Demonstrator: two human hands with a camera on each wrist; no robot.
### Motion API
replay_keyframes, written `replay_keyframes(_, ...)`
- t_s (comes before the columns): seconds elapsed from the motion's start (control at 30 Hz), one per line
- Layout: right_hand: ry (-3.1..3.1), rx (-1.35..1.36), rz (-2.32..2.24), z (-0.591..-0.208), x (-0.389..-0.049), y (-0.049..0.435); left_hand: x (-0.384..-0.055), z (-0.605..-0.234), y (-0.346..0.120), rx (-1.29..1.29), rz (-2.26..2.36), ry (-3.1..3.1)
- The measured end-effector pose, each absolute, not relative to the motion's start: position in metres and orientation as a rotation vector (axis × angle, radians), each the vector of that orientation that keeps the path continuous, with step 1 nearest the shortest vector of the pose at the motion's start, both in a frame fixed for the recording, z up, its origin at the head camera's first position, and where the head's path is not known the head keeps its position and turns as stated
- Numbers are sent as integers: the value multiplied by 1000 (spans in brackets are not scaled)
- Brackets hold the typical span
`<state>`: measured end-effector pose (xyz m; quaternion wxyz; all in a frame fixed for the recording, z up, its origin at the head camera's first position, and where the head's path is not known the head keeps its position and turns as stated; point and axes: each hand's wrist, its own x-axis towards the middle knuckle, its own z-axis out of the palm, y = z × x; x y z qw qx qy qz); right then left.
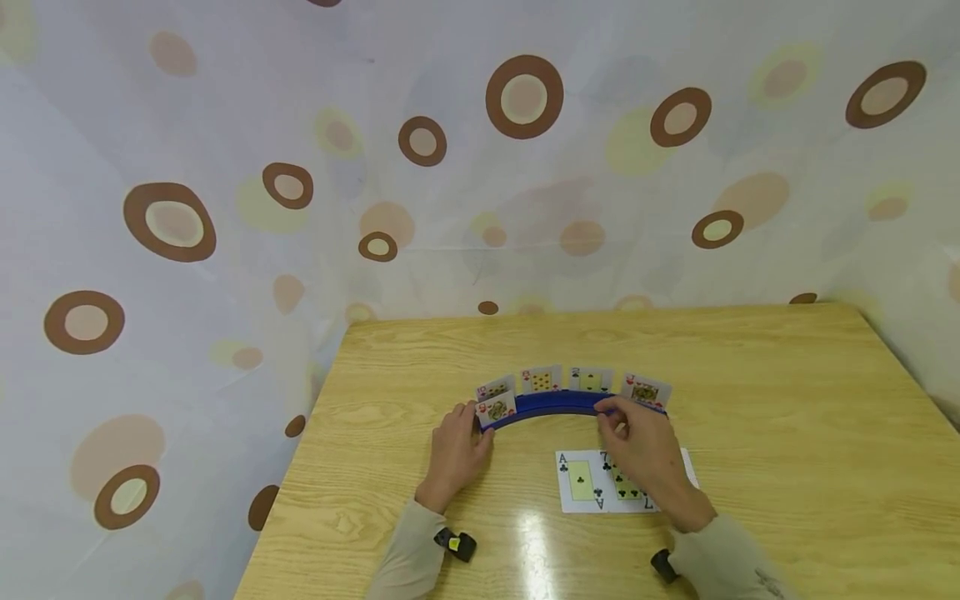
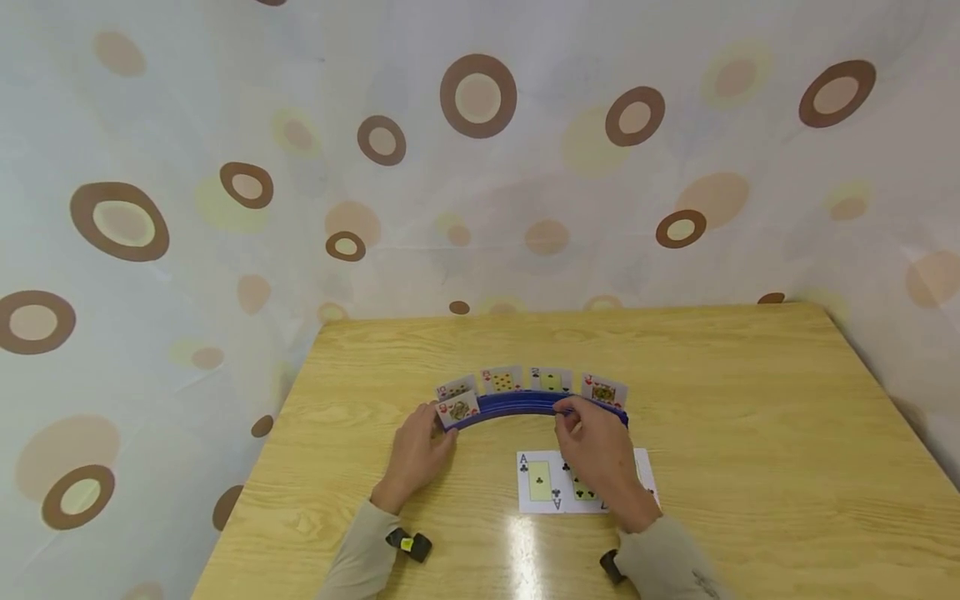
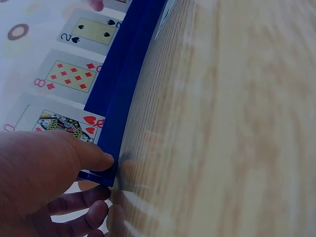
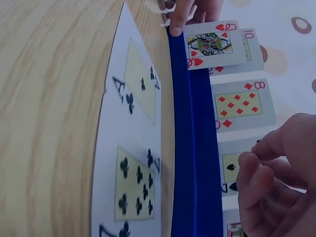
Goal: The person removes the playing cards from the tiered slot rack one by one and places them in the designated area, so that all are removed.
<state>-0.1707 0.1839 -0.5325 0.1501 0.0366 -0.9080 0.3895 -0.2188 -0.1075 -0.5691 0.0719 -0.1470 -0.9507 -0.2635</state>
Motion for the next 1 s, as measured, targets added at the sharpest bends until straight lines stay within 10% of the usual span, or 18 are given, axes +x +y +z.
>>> replay_keyframes(1.0, -2524, 345, 1119, -526, -205, 125, -218, -570, -107, -433, -777, -2860)
